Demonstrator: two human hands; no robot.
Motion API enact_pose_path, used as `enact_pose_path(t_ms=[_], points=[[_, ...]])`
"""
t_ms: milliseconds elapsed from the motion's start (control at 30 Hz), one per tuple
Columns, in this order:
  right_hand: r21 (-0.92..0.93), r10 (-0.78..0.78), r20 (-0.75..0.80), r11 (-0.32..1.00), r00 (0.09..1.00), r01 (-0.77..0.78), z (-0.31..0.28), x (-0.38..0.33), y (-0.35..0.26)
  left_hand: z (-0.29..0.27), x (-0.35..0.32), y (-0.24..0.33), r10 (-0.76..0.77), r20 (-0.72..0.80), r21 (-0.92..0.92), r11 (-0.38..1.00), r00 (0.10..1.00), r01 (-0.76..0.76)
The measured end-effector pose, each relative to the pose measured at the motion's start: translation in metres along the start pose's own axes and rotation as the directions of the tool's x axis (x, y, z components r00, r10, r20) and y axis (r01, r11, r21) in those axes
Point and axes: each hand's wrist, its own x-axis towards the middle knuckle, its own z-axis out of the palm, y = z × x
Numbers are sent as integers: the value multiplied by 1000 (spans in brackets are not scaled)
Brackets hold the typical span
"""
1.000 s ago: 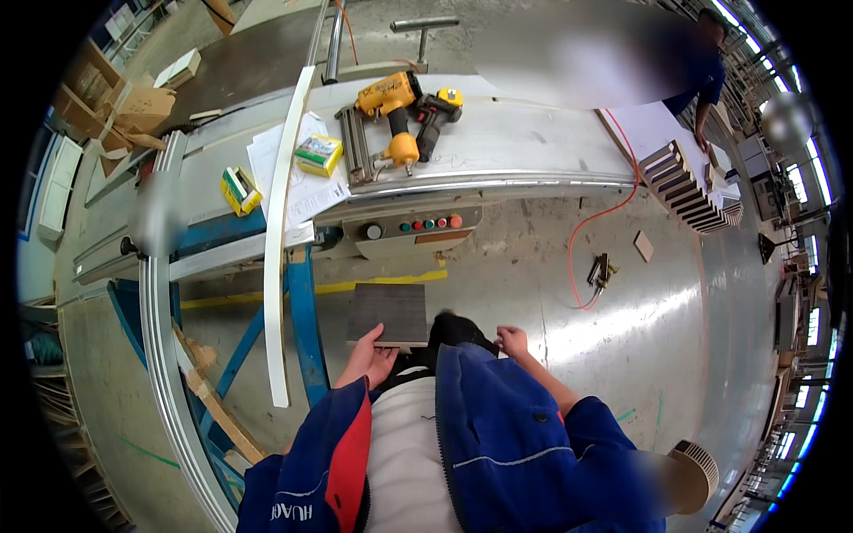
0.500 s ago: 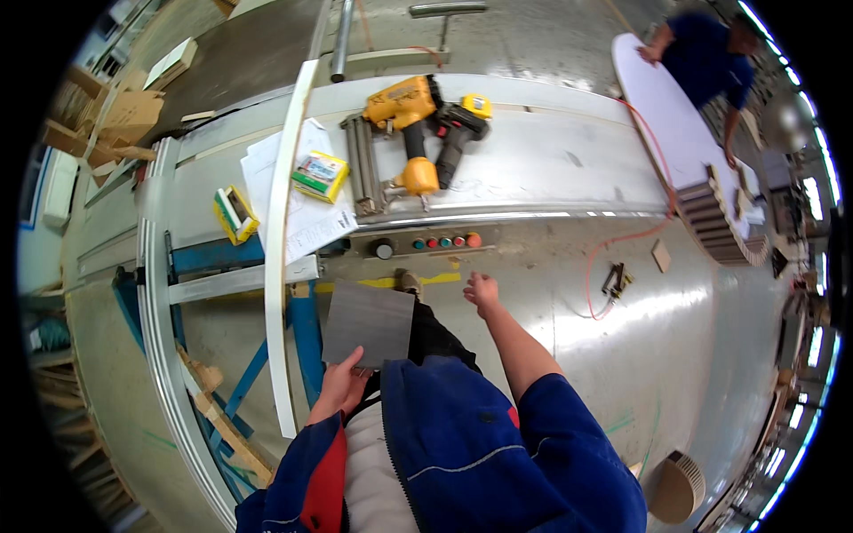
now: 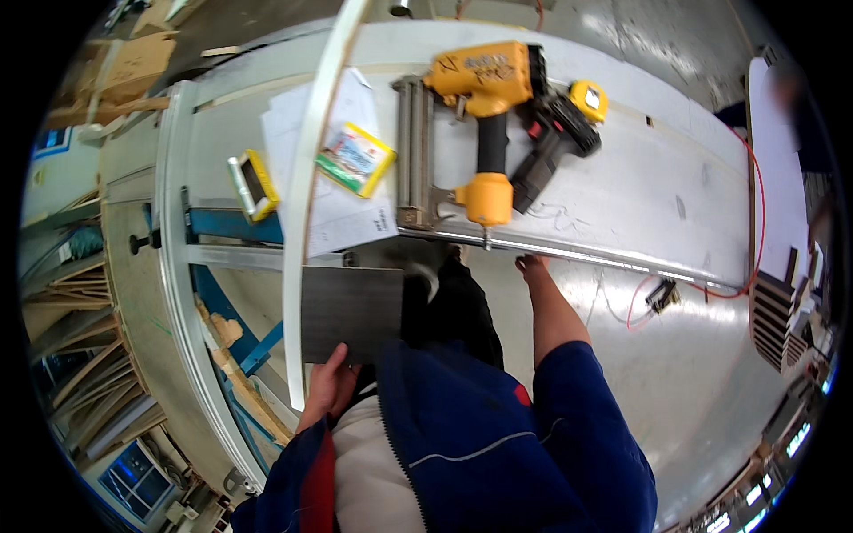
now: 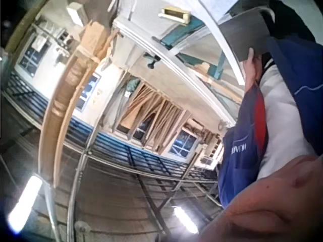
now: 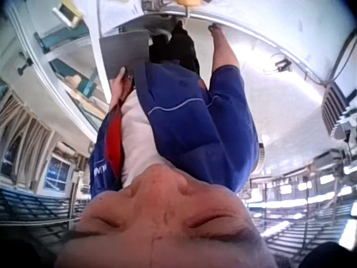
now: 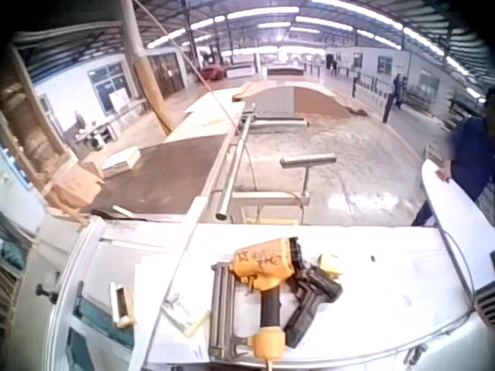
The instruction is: The person assembles a curved wooden structure by attaching vertical slats to a base using a pneumatic nail gun. They position each slat, secure it with nails, and then fit a larger dark panel into the frame.
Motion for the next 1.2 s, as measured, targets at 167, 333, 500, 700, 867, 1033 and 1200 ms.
enact_pose_path(t_ms=[167,333,500,700,867,1033,1200], points=[[223,195,239,942,951,-249,-5,4,-18,10,13,9,-33,-10,59,998,999,34],[356,262,251,870,932,-341,4,-44,-31,21,28,21,-37,73,88,996,997,31],[44,136,179,988,974,-146,40,-37,24,30,33,19,11,57,8,1000,998,-11],[-285,13,-67,958,998,-32,110,-68,27,32,36,50,7,82,40,999,997,-10],[-464,-23,-166,884,986,-57,111,-67,24,33,17,88,139,34,87,986,990,-141],[-551,-59,-203,832,977,-64,118,-64,18,38,21,135,310,-38,45,950,950,-308],[-630,-132,-196,776,972,-21,119,-58,9,46,31,190,441,-84,45,897,893,-439]])
